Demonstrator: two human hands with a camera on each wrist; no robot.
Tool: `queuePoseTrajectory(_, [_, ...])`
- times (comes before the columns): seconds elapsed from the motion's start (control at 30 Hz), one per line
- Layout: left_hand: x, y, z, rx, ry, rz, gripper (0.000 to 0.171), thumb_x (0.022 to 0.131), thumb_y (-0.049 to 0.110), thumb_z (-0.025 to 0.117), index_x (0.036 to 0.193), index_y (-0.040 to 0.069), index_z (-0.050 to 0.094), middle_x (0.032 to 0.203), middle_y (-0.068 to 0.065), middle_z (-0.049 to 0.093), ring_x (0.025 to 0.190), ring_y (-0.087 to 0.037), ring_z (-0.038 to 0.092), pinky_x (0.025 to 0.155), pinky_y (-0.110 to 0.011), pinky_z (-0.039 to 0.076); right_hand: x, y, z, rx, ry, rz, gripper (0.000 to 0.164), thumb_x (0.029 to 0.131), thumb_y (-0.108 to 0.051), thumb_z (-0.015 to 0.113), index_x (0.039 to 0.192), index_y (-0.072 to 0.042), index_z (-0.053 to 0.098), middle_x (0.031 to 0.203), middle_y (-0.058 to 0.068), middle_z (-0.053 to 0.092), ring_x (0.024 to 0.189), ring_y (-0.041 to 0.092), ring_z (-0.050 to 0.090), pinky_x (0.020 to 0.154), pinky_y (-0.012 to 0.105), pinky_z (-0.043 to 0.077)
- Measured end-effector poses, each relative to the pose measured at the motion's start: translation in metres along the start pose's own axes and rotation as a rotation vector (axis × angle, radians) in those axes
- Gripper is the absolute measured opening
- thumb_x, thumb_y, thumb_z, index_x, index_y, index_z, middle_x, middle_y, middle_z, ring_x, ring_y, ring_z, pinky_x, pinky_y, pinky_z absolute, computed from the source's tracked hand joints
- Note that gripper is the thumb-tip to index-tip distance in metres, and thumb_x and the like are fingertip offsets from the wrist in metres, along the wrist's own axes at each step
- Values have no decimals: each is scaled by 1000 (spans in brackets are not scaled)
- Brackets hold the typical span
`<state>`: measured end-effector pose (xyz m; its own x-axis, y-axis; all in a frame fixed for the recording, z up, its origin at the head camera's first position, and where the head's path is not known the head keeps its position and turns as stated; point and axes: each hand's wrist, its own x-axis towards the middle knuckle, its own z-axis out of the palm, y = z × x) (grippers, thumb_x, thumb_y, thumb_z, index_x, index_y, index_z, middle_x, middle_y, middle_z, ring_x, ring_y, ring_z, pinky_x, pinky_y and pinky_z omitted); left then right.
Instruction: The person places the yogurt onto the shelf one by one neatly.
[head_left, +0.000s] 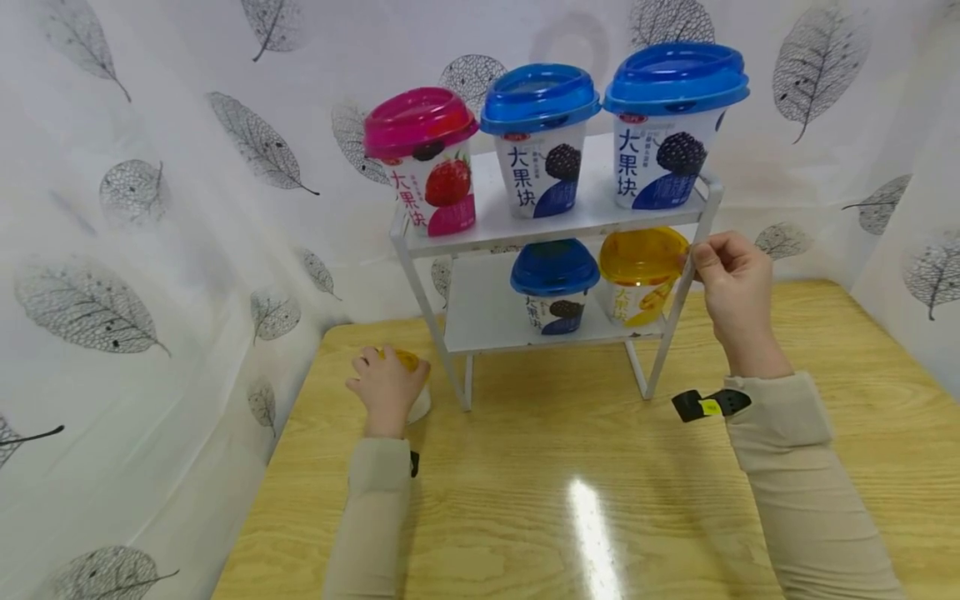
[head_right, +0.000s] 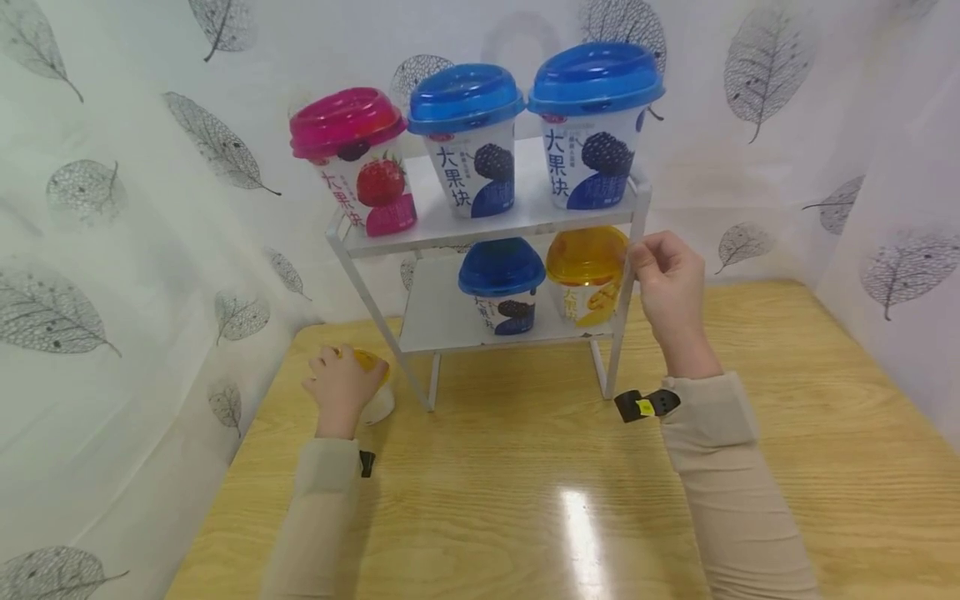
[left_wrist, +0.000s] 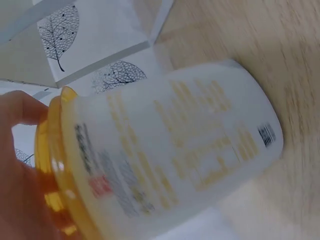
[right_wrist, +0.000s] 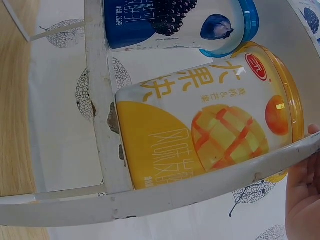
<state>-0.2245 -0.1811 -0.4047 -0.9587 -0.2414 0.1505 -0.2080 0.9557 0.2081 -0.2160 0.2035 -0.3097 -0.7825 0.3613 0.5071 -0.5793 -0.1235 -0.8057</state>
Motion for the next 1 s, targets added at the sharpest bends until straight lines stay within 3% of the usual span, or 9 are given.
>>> queuePoseTrajectory(0.37, [-1,-6,2,-228,3,120,41,78,33,62,110,9,52,118,-18,40,108,-37,33,79,-59,26,1,-1,1,-5,5,3,15,82,-5,56,68,0,60,64,3,59,60,11,57,60,16,47])
queuePoseTrajectory(0.63, [-4,-14,5,-365,39,213,35,74,21,68,102,7,55,116,-14,46,109,-32,40,87,-67,9,2,-1,1,-19,8,6,15,82,-7,56,69,-2,60,64,2,59,60,10,57,61,15,47])
queuePoseTrajectory(0.73, [-7,-15,9,-343,146,176,41,74,32,67,102,5,54,116,-15,44,107,-33,40,87,-63,13,2,-1,1,-26,9,4,15,82,-7,57,68,-2,60,64,2,59,59,10,56,60,15,47])
queuePoseTrajectory(0.83, [-10,-14,10,-238,197,64,61,74,53,59,108,3,53,118,-18,41,107,-36,35,83,-59,19,1,-1,1,-28,6,4,15,82,-7,57,69,-2,60,64,2,59,60,10,56,60,15,47])
queuePoseTrajectory(0.9, [-12,-13,9,-159,175,1,74,74,64,51,112,0,51,118,-22,39,106,-38,33,81,-58,23,1,-1,1,-22,7,4,15,82,-7,57,69,-2,60,64,3,59,60,10,57,60,15,47])
queuePoseTrajectory(1.0, [-12,-13,9,-76,113,-42,85,74,71,44,116,-3,48,116,-26,38,105,-41,32,78,-60,25,0,-1,1,-14,5,12,15,82,-7,57,69,-1,60,65,3,59,61,10,58,61,15,47])
